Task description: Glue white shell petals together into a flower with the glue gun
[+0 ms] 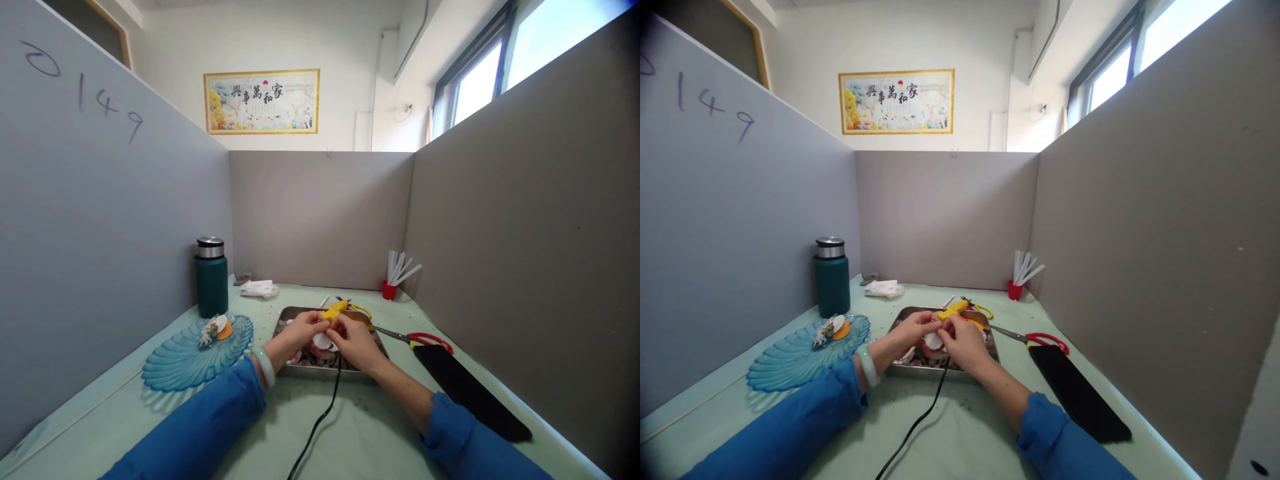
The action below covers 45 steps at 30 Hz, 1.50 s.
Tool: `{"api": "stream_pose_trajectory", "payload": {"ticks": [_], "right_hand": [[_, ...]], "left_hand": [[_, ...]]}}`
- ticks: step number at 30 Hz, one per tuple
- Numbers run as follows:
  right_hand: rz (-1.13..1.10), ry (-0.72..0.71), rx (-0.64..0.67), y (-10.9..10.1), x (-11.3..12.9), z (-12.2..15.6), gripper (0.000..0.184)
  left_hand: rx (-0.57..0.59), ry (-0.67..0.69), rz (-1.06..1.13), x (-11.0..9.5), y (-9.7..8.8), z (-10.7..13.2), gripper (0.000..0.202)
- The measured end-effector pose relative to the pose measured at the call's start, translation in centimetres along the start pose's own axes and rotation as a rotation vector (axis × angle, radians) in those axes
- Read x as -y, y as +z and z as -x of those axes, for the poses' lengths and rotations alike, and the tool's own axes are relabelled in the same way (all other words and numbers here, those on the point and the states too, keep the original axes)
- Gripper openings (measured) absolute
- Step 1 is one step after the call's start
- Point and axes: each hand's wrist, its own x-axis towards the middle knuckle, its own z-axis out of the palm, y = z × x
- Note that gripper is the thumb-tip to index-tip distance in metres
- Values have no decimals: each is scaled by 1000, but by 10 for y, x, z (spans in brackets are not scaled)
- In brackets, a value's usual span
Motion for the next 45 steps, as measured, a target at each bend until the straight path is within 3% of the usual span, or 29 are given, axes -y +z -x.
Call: {"api": "stream_pose_trajectory", "payload": {"ticks": [45], "right_hand": [[18, 1, 27, 1, -2, 0, 18]], "left_hand": [[-25, -8, -25, -1, 0, 1, 34]]}}
